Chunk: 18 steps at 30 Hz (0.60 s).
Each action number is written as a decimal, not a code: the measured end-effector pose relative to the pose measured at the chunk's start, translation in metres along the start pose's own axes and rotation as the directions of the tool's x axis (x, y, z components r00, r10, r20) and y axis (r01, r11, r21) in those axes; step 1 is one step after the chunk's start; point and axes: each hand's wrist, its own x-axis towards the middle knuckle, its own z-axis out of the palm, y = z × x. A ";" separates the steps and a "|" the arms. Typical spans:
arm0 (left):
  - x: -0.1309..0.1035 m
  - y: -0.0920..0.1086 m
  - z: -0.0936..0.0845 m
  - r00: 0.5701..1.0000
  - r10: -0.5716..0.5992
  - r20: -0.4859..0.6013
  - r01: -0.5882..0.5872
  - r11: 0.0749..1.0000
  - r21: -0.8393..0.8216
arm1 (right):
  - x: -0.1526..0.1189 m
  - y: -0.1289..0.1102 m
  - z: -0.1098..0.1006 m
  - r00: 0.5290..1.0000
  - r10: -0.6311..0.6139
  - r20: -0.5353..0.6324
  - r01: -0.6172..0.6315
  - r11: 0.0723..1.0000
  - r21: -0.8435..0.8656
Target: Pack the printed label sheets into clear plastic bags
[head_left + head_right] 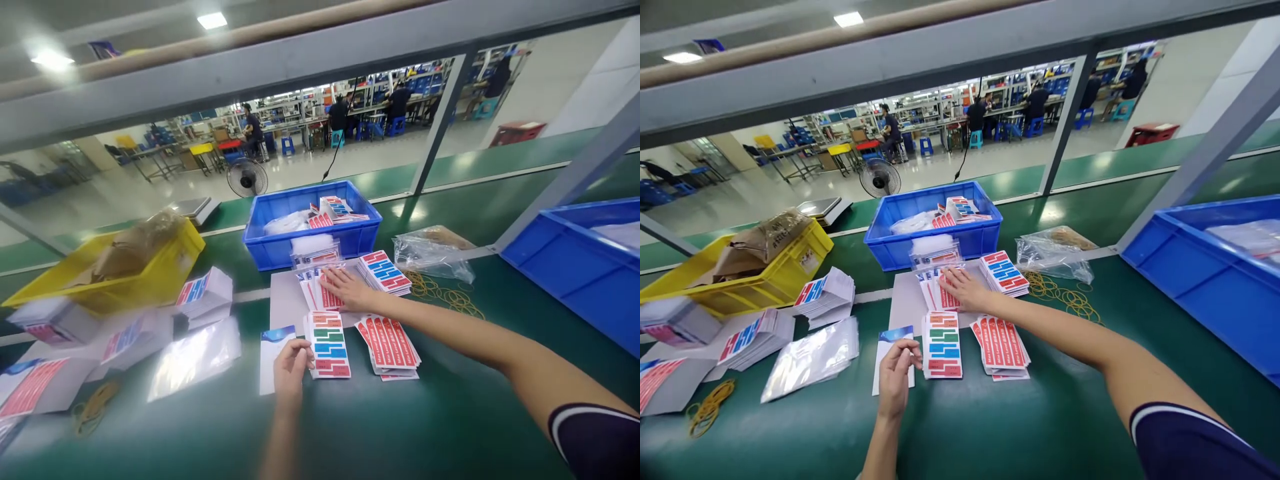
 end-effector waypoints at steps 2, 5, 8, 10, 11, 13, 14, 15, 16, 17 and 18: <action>-0.001 0.003 0.003 1.000 -0.013 0.003 0.013 0.999 0.032 | 0.007 0.001 0.008 0.999 -0.041 0.010 0.041 0.998 -0.046; -0.002 0.009 0.005 1.000 -0.027 -0.002 0.027 0.995 0.092 | 0.022 0.002 0.013 0.999 -0.034 -0.027 0.031 0.995 -0.100; -0.003 0.013 0.008 0.999 -0.025 -0.028 0.029 0.985 0.169 | 0.033 -0.001 0.015 0.998 -0.011 -0.066 0.003 0.993 -0.122; -0.001 0.013 0.009 0.999 -0.022 -0.048 0.032 0.974 0.225 | 0.035 -0.006 0.015 0.996 0.002 -0.084 -0.013 0.992 -0.124; 0.000 0.012 0.010 0.998 -0.020 -0.058 0.034 0.968 0.250 | 0.034 -0.008 0.013 0.996 0.011 -0.093 -0.022 0.992 -0.123; 0.002 0.006 0.009 0.996 -0.017 -0.089 0.044 0.951 0.307 | 0.031 -0.013 0.007 0.994 0.032 -0.109 -0.045 0.992 -0.122; 0.004 0.003 0.009 0.994 -0.020 -0.103 0.055 0.938 0.342 | 0.028 -0.016 0.002 0.992 0.044 -0.118 -0.059 0.991 -0.121; 0.005 0.001 0.008 0.994 -0.026 -0.104 0.064 0.923 0.379 | 0.024 -0.018 -0.004 0.990 0.059 -0.127 -0.074 0.990 -0.122; 0.007 -0.001 0.007 0.995 -0.031 -0.096 0.068 0.907 0.415 | 0.021 -0.021 -0.011 0.987 0.074 -0.139 -0.092 0.988 -0.124; 0.007 -0.001 0.006 0.997 -0.040 -0.063 0.064 0.893 0.445 | 0.016 -0.025 -0.018 0.984 0.089 -0.155 -0.109 0.985 -0.130; 0.008 -0.001 0.006 0.999 -0.041 -0.027 0.049 0.883 0.467 | 0.011 -0.028 -0.027 0.980 0.104 -0.169 -0.127 0.983 -0.132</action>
